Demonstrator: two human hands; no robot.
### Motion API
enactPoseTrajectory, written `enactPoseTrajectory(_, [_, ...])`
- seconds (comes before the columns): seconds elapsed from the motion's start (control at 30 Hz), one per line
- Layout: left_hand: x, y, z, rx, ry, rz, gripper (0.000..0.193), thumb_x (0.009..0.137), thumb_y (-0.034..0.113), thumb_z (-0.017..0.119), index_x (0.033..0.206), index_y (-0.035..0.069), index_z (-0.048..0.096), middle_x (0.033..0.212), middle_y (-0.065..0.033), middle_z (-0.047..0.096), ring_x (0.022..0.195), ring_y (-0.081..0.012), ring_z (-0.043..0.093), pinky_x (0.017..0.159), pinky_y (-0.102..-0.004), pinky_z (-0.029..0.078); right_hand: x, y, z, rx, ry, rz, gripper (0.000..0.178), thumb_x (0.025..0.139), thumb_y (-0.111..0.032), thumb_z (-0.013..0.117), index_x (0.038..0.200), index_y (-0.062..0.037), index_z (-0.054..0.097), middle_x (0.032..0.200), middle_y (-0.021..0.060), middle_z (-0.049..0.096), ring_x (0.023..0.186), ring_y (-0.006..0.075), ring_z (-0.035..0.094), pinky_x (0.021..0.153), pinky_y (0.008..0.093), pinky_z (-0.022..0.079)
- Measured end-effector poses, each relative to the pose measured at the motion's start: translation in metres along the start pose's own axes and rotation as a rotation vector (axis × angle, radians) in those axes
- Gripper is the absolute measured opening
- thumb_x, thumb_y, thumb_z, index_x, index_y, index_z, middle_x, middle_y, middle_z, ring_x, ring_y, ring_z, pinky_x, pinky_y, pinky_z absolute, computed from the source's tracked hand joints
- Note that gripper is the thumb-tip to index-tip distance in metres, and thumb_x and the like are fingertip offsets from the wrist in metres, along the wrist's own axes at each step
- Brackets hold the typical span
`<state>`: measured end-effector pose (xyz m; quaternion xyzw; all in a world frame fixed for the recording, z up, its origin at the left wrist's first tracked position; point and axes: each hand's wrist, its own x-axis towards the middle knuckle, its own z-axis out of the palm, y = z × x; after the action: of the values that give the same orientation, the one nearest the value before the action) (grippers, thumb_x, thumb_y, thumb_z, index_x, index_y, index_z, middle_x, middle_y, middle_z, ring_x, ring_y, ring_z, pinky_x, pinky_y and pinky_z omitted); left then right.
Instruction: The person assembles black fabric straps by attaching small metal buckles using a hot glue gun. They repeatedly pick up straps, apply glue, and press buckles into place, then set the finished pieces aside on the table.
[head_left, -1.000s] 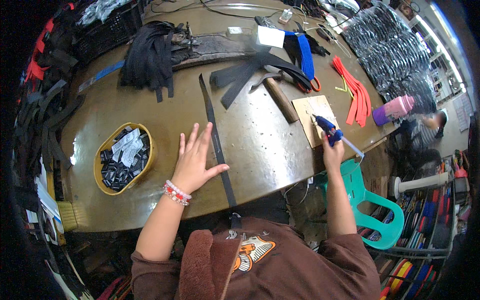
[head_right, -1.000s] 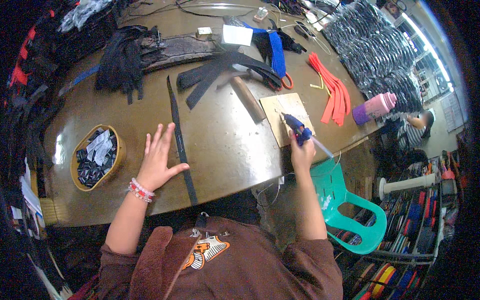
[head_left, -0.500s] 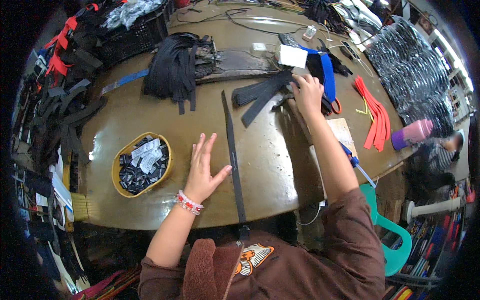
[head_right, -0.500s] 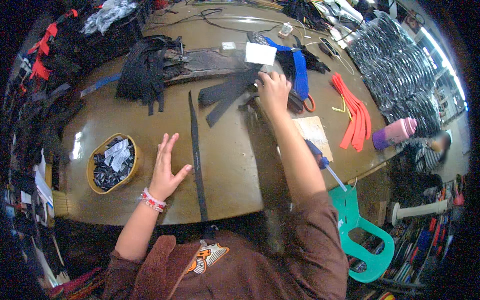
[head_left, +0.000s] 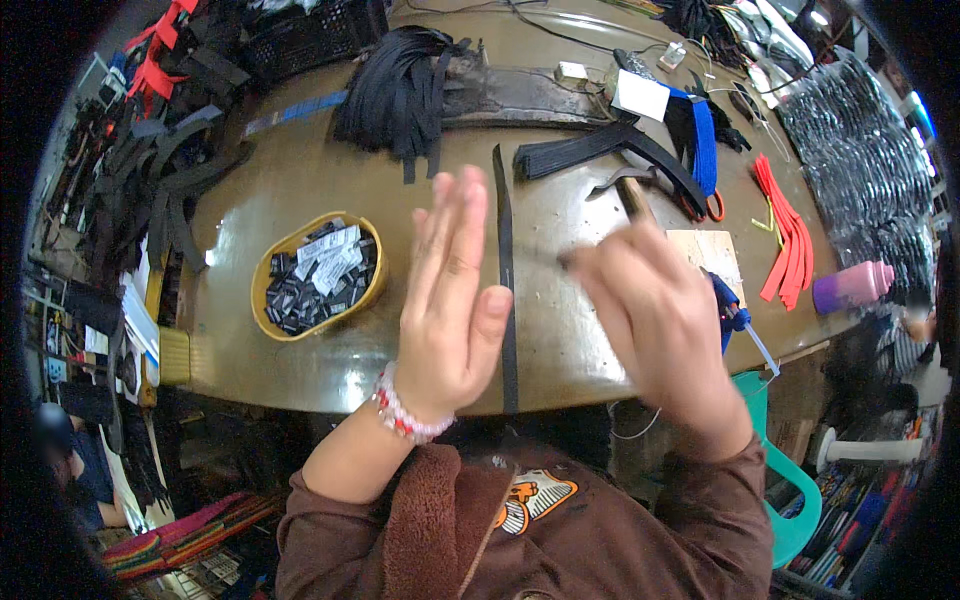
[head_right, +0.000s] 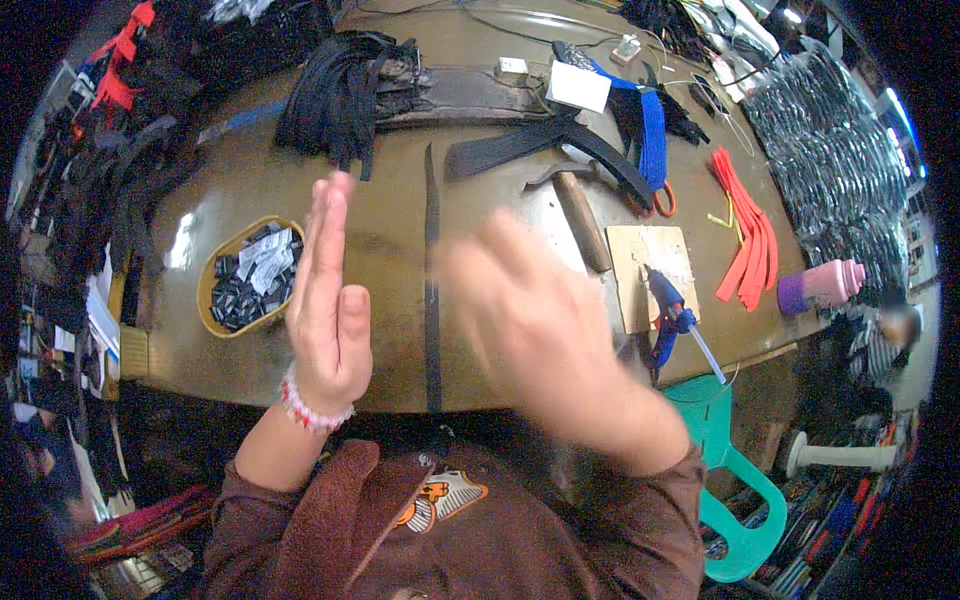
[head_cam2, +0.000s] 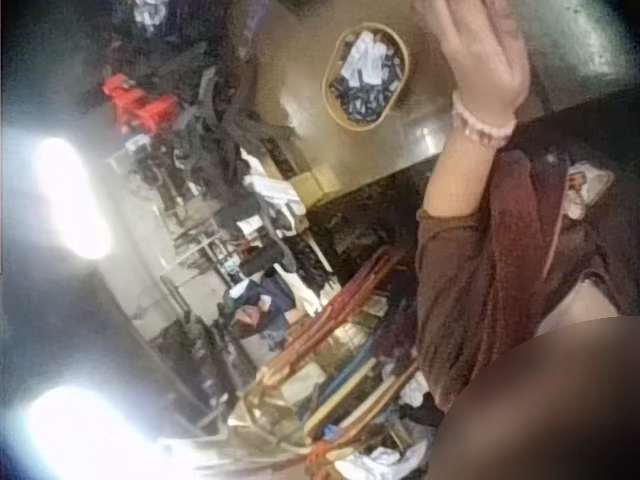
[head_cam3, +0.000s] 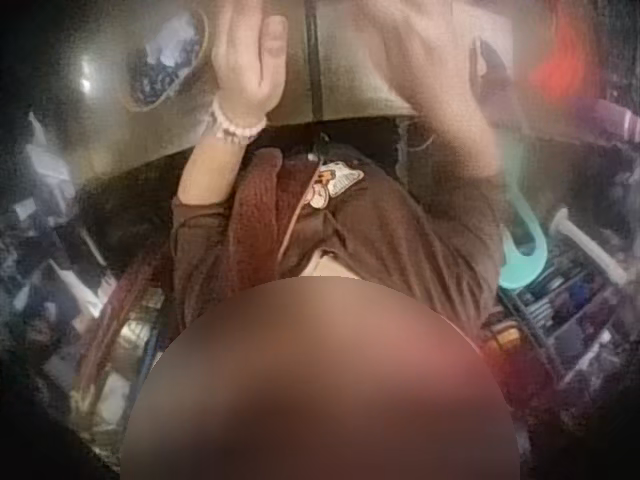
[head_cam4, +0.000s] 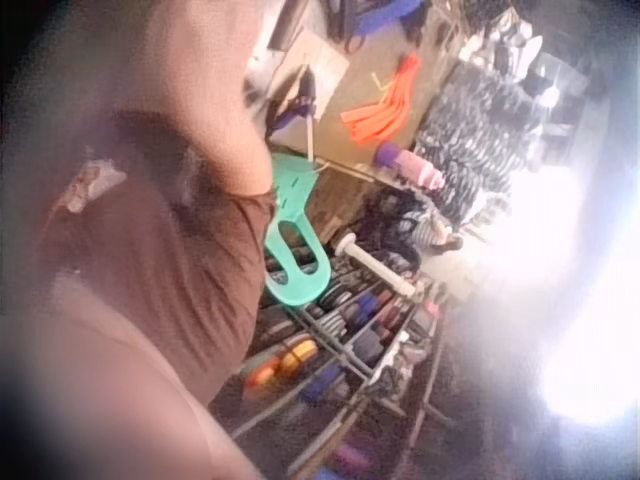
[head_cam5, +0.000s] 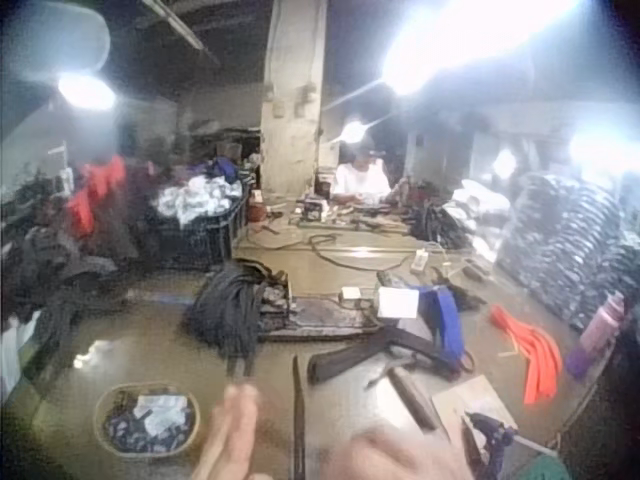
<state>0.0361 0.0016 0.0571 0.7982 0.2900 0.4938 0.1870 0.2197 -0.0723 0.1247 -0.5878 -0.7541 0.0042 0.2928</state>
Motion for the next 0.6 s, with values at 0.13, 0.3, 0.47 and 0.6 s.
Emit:
enactPoseTrajectory(0.13, [-0.013, 0.002, -0.004, 0.142, -0.361, -0.198, 0.022, 0.091, 0.022, 0.055, 0.098, 0.002, 0.060, 0.091, -0.0149, 0.064, 0.085, -0.0329, 0.062, 0.072, -0.0382, 0.049, -0.019, 0.008, 0.043, 0.318, -0.104, 0.225, 0.011, 0.080, -0.007, 0.065, 0.087, 0.0013, 0.065, 0.080, 0.0155, 0.058, 0.073, 0.0325, 0.059, 0.066, 0.0375, 0.047])
enactPoseTrajectory(0.3, [-0.040, -0.057, 0.032, 0.128, -0.351, -0.392, 0.019, 0.084, 0.021, 0.064, 0.083, 0.003, 0.062, 0.077, -0.0131, 0.061, 0.070, -0.0290, 0.061, 0.062, -0.0364, 0.048, -0.029, 0.050, 0.135, 0.311, -0.007, 0.351, 0.015, 0.083, -0.010, 0.061, 0.095, -0.0025, 0.065, 0.085, 0.0190, 0.058, 0.080, 0.0378, 0.059, 0.071, 0.0419, 0.047])
enactPoseTrajectory(0.47, [-0.052, -0.080, 0.043, 0.132, -0.305, -0.303, 0.019, 0.083, 0.021, 0.066, 0.083, 0.003, 0.062, 0.078, -0.0136, 0.061, 0.068, -0.0285, 0.060, 0.061, -0.0367, 0.048, -0.045, 0.060, 0.153, 0.259, 0.028, 0.318, 0.019, 0.083, -0.011, 0.061, 0.102, -0.0100, 0.064, 0.092, 0.0163, 0.059, 0.081, 0.0364, 0.060, 0.072, 0.0417, 0.049])
enactPoseTrajectory(0.6, [-0.049, -0.071, 0.042, 0.306, -0.413, -0.250, 0.015, 0.081, 0.016, 0.064, 0.093, 0.007, 0.063, 0.091, -0.0092, 0.061, 0.081, -0.0258, 0.058, 0.069, -0.0364, 0.047, -0.038, 0.054, 0.153, 0.094, -0.132, 0.390, 0.018, 0.082, -0.012, 0.062, 0.100, -0.0122, 0.064, 0.100, 0.0154, 0.057, 0.088, 0.0344, 0.059, 0.072, 0.0408, 0.049])
